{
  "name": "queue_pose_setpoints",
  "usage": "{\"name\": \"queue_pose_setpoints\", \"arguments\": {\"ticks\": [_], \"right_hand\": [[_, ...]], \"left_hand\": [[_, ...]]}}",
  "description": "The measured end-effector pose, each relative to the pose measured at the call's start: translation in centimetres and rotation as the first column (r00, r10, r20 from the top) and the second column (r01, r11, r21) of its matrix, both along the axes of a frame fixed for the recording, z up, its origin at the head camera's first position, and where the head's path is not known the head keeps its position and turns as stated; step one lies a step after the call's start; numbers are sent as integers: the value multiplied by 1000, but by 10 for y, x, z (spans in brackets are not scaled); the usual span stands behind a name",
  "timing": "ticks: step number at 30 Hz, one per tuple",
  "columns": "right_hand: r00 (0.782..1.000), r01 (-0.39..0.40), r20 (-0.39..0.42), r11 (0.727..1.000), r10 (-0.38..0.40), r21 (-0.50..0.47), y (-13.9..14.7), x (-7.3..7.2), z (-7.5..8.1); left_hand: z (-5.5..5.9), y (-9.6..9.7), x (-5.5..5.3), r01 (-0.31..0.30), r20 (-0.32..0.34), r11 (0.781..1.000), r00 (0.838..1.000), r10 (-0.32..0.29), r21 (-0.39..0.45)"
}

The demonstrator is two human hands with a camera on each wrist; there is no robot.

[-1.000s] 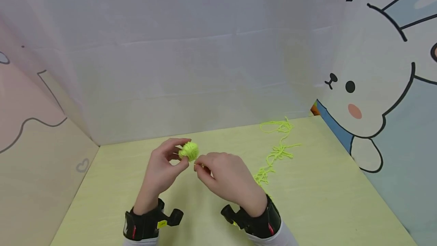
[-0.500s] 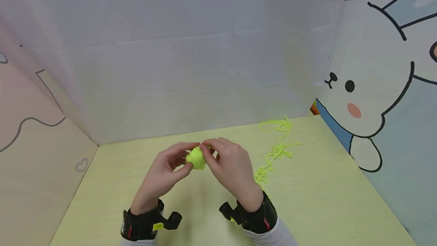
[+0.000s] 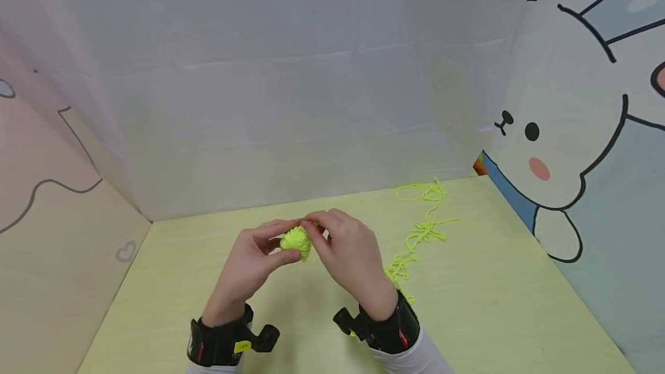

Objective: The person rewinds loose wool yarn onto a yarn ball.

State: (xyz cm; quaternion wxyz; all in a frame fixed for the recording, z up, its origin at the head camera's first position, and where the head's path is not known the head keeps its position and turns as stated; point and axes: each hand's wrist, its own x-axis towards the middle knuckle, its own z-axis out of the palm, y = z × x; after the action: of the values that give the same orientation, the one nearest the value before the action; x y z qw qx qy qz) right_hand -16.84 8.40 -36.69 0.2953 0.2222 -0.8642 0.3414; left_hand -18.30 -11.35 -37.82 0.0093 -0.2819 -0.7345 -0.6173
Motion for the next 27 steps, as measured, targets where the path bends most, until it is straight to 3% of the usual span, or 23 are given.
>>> {"name": "queue_pose_setpoints", "arguments": {"ticks": [4, 7, 12, 17, 20, 24, 27], "right_hand": [[999, 15, 47, 1000, -16, 24, 2, -2, -1], [992, 34, 117, 998, -41, 62, 3, -3, -2], [953, 17, 297, 987, -66, 163, 1, -2, -2], [903, -93, 430, 969, -14, 227, -3, 2, -3], [896, -192, 439, 948, 64, 253, -7, 6, -2], [916, -254, 375, 932, 146, 259, -10, 11, 1], [945, -230, 288, 943, 157, 242, -9, 15, 4]], "left_hand": [[1, -2, 1, 9, 104, 994, 994, -21, 112], [1, -3, 2, 23, 184, 976, 981, -64, 214], [1, -4, 1, -12, 219, 952, 974, -58, 307], [1, -3, -3, -149, 242, 915, 968, 59, 375], [1, -2, -5, -238, 247, 892, 958, 149, 384], [-1, 0, -7, -303, 217, 882, 947, 236, 361], [-4, 1, -7, -335, 158, 896, 941, 300, 290]]}}
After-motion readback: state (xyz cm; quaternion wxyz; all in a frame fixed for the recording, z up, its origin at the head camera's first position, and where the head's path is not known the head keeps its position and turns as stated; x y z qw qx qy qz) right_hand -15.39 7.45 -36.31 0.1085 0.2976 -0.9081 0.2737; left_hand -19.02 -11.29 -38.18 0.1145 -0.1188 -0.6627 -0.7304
